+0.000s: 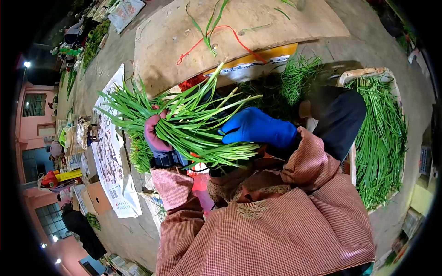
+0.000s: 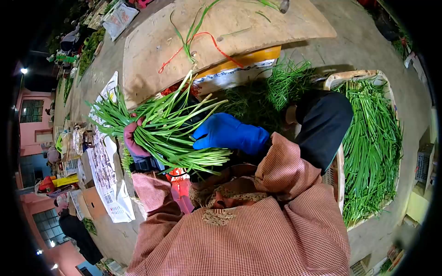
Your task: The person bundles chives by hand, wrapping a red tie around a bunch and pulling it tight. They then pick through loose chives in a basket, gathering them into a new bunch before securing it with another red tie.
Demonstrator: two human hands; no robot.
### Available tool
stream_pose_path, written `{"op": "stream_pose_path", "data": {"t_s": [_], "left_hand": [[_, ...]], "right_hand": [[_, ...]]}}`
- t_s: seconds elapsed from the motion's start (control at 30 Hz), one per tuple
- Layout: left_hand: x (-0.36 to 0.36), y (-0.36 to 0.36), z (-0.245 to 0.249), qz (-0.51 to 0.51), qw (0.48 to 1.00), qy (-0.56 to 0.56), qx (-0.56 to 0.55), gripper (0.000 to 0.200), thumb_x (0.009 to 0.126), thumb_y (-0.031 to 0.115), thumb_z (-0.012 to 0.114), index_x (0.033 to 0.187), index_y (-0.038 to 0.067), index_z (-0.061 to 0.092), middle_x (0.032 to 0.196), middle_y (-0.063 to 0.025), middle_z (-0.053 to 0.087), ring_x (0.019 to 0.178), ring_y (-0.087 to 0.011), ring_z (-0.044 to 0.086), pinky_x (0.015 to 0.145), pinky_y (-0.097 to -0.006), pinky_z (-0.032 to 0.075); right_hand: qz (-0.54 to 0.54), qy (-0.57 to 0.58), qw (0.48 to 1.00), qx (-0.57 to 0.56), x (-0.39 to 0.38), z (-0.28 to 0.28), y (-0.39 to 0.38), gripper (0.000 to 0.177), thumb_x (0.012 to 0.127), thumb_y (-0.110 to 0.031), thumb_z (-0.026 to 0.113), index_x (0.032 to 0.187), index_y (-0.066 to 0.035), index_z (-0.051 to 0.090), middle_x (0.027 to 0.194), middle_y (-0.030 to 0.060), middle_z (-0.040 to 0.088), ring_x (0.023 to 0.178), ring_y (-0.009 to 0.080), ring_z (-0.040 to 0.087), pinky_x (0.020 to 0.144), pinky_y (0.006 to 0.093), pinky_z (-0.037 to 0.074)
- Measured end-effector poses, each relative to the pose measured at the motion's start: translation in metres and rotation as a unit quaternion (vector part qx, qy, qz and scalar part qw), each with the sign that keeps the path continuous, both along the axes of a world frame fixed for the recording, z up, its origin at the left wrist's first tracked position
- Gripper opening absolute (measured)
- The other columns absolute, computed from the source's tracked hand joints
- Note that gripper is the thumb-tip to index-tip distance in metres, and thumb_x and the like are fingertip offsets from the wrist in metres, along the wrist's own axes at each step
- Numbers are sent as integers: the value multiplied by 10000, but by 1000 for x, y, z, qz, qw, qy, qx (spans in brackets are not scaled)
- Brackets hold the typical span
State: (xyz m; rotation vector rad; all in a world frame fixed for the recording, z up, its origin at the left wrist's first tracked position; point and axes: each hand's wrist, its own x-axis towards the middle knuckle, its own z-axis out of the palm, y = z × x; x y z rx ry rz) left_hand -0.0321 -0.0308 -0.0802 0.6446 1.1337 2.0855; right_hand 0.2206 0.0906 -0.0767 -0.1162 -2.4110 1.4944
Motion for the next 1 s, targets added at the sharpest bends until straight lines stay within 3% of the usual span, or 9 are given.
{"op": "stream_pose_path", "data": {"t_s": [0.17,0.27,0.4,0.53,0.6,0.67,0.73,0.77,1.0], "left_hand": [[2,2,17,-176,976,-124,44,308,773,41,462,1072,-32,467,897,-116,545,856,-238,539,796,-368,498],[-8,-5,6,-134,982,-133,21,230,786,29,459,1007,-17,503,965,-133,544,849,-241,552,819,-384,497],[-18,-19,-26,1,996,88,23,120,820,4,442,875,9,548,1065,-147,506,926,-232,524,879,-414,459],[-35,-34,-50,-15,997,71,-3,134,824,11,460,913,22,559,1067,-141,516,960,-224,519,933,-392,412],[-36,-37,-59,30,987,160,2,141,830,8,469,931,18,566,1079,-142,539,966,-240,541,910,-392,430],[-43,-40,-68,48,995,93,1,147,834,8,474,943,23,572,1098,-146,553,940,-250,571,894,-401,444],[-42,-38,-71,56,995,83,11,139,831,11,492,941,32,575,1043,-150,582,894,-246,591,866,-405,466],[-41,-37,-69,36,995,96,10,133,832,14,515,950,35,573,1001,-148,605,878,-234,600,839,-398,486],[-29,-32,-73,29,976,214,-15,177,848,90,550,1011,19,547,997,-164,615,884,-219,601,798,-376,503]], "right_hand": [[-144,-11,954,-263,6,1,-16,179,753,-190,687,806,-20,670,737,55,662,652,69,571,631,234,458],[-221,63,865,-445,22,7,-17,133,827,-113,611,861,11,646,766,72,657,731,126,611,638,255,502],[-334,134,809,-465,57,15,4,139,855,-90,569,876,44,602,786,121,655,680,140,624,598,245,509],[-419,144,792,-421,97,23,26,140,857,-87,564,875,50,591,804,139,657,636,143,621,577,238,500],[-474,62,792,-380,115,12,32,125,857,-82,560,870,37,597,800,145,657,620,157,620,559,224,488],[-461,-12,816,-349,120,-20,31,164,837,-136,597,897,17,607,796,132,661,615,169,620,559,238,483],[-384,-111,908,-126,110,-49,24,285,797,-236,651,971,-13,611,866,136,657,670,194,633,606,270,496],[-375,-37,925,-59,99,-56,18,388,759,-300,679,1040,-44,600,932,134,642,752,222,640,681,297,499],[-258,12,960,-111,14,-27,-4,388,734,-317,699,992,-41,613,862,173,630,741,241,635,653,307,482]]}}
